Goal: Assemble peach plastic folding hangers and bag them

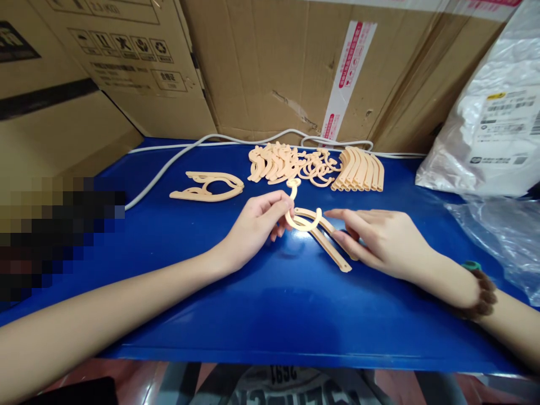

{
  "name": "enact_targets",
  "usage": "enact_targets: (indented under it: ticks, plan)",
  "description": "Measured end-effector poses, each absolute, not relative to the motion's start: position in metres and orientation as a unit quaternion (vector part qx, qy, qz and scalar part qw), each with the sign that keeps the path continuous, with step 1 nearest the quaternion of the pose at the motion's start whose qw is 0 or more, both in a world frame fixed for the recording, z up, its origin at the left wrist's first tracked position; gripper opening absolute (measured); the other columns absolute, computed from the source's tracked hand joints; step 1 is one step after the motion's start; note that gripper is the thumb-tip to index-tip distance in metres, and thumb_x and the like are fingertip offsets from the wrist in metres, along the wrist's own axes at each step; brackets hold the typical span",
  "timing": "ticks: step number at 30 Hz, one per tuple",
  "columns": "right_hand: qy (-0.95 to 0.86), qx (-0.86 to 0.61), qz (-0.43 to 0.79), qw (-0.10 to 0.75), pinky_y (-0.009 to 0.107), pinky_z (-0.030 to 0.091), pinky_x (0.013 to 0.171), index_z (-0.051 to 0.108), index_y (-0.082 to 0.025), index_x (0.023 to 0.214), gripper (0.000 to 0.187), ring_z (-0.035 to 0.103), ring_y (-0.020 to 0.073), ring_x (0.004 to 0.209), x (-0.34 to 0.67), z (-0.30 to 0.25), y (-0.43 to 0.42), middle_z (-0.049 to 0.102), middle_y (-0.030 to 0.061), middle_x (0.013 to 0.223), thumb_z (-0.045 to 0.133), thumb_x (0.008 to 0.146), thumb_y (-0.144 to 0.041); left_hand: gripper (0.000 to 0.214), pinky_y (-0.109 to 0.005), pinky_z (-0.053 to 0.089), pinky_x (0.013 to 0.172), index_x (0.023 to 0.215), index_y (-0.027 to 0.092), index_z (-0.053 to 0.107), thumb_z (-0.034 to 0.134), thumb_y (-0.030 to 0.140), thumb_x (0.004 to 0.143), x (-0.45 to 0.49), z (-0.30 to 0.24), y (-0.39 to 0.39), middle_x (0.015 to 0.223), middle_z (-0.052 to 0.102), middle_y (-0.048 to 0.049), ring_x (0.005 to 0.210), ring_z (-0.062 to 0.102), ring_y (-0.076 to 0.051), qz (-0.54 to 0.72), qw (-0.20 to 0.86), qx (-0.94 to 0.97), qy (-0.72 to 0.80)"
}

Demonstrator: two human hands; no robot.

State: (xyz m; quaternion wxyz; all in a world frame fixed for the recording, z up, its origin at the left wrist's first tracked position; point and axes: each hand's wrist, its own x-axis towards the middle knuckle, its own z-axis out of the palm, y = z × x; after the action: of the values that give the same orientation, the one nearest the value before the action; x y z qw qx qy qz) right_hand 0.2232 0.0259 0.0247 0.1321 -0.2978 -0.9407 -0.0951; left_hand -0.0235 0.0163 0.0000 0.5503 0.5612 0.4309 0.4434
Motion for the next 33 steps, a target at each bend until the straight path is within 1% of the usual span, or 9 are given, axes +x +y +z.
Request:
enact_targets:
  ticks: [4, 7, 12, 16, 19, 21, 27, 30, 33]
  plan:
    - [-0.93, -0.279, -0.138, 0.194, 0.025, 0.041, 0.059, 0.056, -0.013, 0.131, 0.033, 0.061, 0.0121, 0.061, 0.223, 0.026, 0.027, 0.07, 0.0018, 0.081, 0.044, 0.105, -0.031, 0.033, -0.018, 0.029, 0.046, 0.068, 0.015, 0.06, 0.053, 0.033, 0.094, -0.021, 0.005, 0.011, 0.051, 0.044, 0.0065, 0.046, 0.038, -0.006, 0.38, 0.523, 0.64, 0.415]
    - [-0.934, -0.224, -0.199, 0.193, 0.026, 0.039, 0.058, 0.053, -0.015, 0.134, 0.034, 0.056, 0.0126, 0.061, 0.22, 0.025, 0.023, 0.065, -0.0006, 0.077, 0.052, 0.103, -0.028, 0.037, -0.019, 0.025, 0.046, 0.064, 0.014, 0.061, 0.054, 0.032, 0.096, -0.019, 0.007, 0.007, 0.049, 0.041, 0.0071, 0.046, 0.034, -0.005, 0.348, 0.497, 0.7, 0.377]
    - [-0.933, -0.161, -0.257, 0.192, 0.028, 0.035, 0.054, 0.064, -0.013, 0.11, 0.014, 0.049, 0.0122, 0.055, 0.213, 0.027, 0.011, 0.064, -0.0018, 0.07, 0.055, 0.1, -0.019, 0.033, -0.018, 0.03, 0.046, 0.071, 0.015, 0.065, 0.052, 0.027, 0.098, -0.021, 0.007, 0.002, 0.049, 0.047, 0.0076, 0.045, 0.04, -0.005, 0.289, 0.466, 0.771, 0.323]
    - [-0.926, -0.195, -0.24, 0.217, 0.029, 0.033, 0.053, 0.066, -0.015, 0.091, 0.015, 0.05, 0.0116, 0.055, 0.214, 0.028, 0.009, 0.064, -0.0014, 0.065, 0.056, 0.1, -0.021, 0.038, -0.019, 0.039, 0.059, 0.079, 0.016, 0.064, 0.037, 0.025, 0.104, -0.025, 0.005, -0.004, 0.061, 0.059, 0.0049, 0.055, 0.054, -0.006, 0.314, 0.333, 0.836, 0.304]
    - [-0.917, -0.256, -0.179, 0.247, 0.029, 0.034, 0.056, 0.067, -0.017, 0.089, 0.013, 0.052, 0.0113, 0.056, 0.219, 0.026, 0.015, 0.063, -0.0018, 0.064, 0.061, 0.098, -0.024, 0.028, -0.023, 0.034, 0.055, 0.085, 0.018, 0.064, 0.041, 0.023, 0.101, -0.026, 0.003, -0.008, 0.065, 0.063, 0.0043, 0.054, 0.054, -0.008, 0.346, 0.146, 0.838, 0.396]
    - [-0.907, -0.298, -0.13, 0.269, 0.028, 0.036, 0.057, 0.067, -0.019, 0.086, 0.014, 0.051, 0.0117, 0.056, 0.222, 0.025, 0.02, 0.061, -0.0018, 0.064, 0.062, 0.097, -0.025, 0.021, -0.024, 0.031, 0.051, 0.101, 0.019, 0.064, 0.044, 0.02, 0.097, -0.025, 0.003, -0.007, 0.066, 0.064, 0.0056, 0.052, 0.053, -0.009, 0.329, 0.075, 0.825, 0.453]
    - [-0.875, -0.382, -0.032, 0.296, 0.032, 0.042, 0.067, 0.058, -0.022, 0.08, 0.019, 0.055, 0.0185, 0.072, 0.222, 0.027, 0.028, 0.061, 0.0038, 0.075, 0.057, 0.097, -0.031, 0.032, -0.027, 0.046, 0.067, 0.124, 0.018, 0.059, 0.043, 0.021, 0.097, -0.023, 0.002, -0.002, 0.104, 0.071, -0.0042, 0.093, 0.063, -0.019, 0.235, -0.014, 0.851, 0.469]
    - [-0.873, -0.403, -0.07, 0.265, 0.034, 0.04, 0.067, 0.05, -0.023, 0.078, 0.024, 0.053, 0.0204, 0.072, 0.219, 0.027, 0.028, 0.059, 0.0053, 0.075, 0.048, 0.1, -0.031, 0.039, -0.028, 0.048, 0.064, 0.135, 0.022, 0.056, 0.041, 0.023, 0.1, -0.021, -0.001, -0.002, 0.11, 0.068, -0.0053, 0.098, 0.061, -0.021, 0.2, -0.037, 0.863, 0.462]
    - [-0.88, -0.415, -0.094, 0.212, 0.033, 0.036, 0.063, 0.042, -0.024, 0.074, 0.031, 0.047, 0.0188, 0.063, 0.216, 0.024, 0.027, 0.052, 0.0031, 0.067, 0.037, 0.104, -0.03, 0.036, -0.031, 0.05, 0.068, 0.13, 0.023, 0.062, 0.041, 0.023, 0.1, -0.02, -0.002, -0.002, 0.109, 0.066, -0.0063, 0.097, 0.061, -0.023, 0.183, -0.033, 0.874, 0.449]
